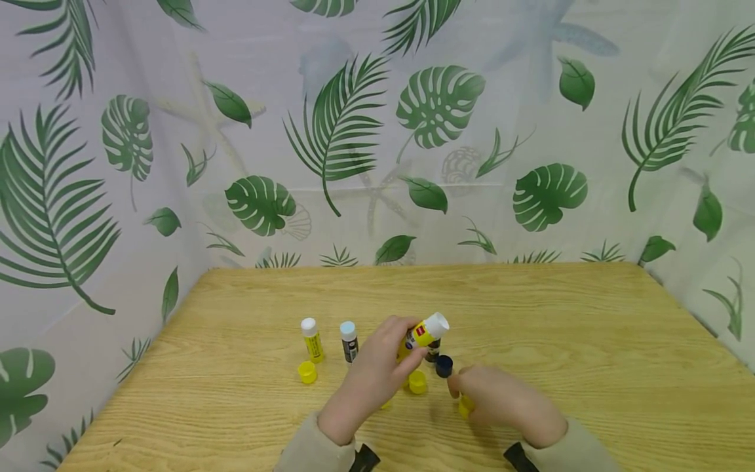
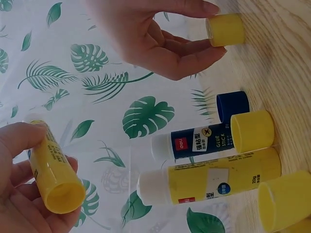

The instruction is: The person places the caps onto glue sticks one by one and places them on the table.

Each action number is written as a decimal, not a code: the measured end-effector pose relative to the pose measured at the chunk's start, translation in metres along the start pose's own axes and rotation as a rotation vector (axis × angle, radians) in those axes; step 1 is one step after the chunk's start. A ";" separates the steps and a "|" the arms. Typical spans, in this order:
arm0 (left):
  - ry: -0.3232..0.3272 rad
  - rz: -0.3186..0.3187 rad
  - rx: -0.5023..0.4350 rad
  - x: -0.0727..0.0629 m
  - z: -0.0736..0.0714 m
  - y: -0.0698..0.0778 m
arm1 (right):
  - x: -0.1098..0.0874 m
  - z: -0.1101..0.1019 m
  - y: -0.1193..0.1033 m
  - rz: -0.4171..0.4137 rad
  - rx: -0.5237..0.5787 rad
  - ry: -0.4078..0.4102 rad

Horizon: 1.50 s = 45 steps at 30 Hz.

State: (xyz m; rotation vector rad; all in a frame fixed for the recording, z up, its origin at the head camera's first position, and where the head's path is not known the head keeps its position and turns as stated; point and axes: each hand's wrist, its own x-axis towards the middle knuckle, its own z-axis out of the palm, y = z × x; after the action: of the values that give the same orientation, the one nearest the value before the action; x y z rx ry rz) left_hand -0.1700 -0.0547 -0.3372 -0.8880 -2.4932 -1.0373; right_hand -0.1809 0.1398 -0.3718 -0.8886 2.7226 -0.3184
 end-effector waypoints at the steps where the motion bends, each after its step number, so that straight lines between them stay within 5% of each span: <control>1: 0.000 0.000 -0.004 0.000 0.000 0.000 | 0.000 0.000 0.001 -0.011 -0.001 0.001; 7: 0.005 0.001 -0.040 0.000 0.000 -0.002 | -0.001 -0.002 0.002 -0.071 0.019 0.025; 11: 0.016 0.009 -0.056 0.000 0.000 -0.002 | -0.002 -0.008 0.004 -0.164 0.038 0.116; 16: 0.029 0.016 -0.065 0.000 0.000 -0.002 | -0.007 -0.018 0.006 -0.309 0.049 0.317; 22: 0.067 0.032 -0.073 0.000 0.001 -0.002 | -0.012 -0.028 0.007 -0.482 0.066 0.710; 28: 0.089 0.020 -0.092 0.000 0.002 -0.002 | -0.018 -0.034 0.006 -0.464 0.198 0.923; 35: 0.093 0.031 -0.081 0.000 0.004 -0.003 | -0.022 -0.038 0.002 -0.461 0.415 0.996; 45: 0.074 0.080 -0.021 0.000 0.006 -0.002 | -0.024 -0.039 0.000 -0.518 0.525 0.939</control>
State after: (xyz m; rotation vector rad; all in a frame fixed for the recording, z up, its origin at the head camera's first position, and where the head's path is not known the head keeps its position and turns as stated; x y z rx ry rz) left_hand -0.1713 -0.0517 -0.3423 -0.9299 -2.3706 -1.0530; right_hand -0.1742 0.1588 -0.3309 -1.5213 2.7701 -1.8543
